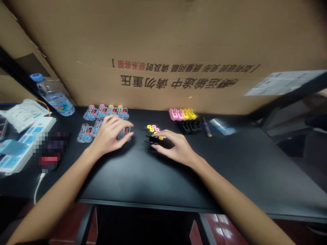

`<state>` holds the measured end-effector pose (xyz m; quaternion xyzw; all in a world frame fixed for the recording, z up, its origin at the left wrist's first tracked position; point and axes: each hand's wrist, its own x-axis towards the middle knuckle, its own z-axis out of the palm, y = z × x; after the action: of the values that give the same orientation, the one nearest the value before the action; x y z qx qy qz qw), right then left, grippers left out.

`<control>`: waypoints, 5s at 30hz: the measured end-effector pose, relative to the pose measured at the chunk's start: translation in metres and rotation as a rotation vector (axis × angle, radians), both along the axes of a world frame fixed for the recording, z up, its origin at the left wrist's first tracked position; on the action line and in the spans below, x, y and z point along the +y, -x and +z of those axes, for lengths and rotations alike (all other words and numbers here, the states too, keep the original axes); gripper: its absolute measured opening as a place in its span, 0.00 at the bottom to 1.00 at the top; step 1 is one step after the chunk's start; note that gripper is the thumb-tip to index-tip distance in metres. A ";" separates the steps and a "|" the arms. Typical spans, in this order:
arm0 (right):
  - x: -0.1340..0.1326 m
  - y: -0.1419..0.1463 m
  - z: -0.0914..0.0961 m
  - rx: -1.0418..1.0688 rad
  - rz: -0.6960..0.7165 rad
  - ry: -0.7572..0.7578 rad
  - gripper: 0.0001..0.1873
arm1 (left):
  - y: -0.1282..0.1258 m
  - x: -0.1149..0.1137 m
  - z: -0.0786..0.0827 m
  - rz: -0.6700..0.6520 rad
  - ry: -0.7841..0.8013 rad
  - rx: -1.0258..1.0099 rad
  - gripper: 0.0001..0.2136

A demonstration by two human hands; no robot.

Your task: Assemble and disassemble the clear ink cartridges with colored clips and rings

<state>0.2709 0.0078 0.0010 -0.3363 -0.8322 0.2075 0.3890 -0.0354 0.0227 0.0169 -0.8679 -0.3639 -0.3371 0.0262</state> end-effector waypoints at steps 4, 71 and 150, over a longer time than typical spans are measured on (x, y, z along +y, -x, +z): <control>0.005 -0.008 -0.004 0.012 -0.024 0.108 0.11 | 0.024 0.013 0.002 0.118 0.087 0.080 0.15; -0.021 0.030 -0.035 0.261 -0.195 0.555 0.19 | -0.039 -0.013 -0.050 -0.169 0.859 -0.522 0.19; -0.004 0.019 0.001 0.676 -0.258 0.654 0.35 | -0.043 -0.016 -0.023 -0.116 0.913 -0.729 0.38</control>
<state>0.2518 0.0038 0.0021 -0.4552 -0.5021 0.5056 0.5339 0.0075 0.0067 -0.0058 -0.6378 -0.4097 -0.4239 -0.4957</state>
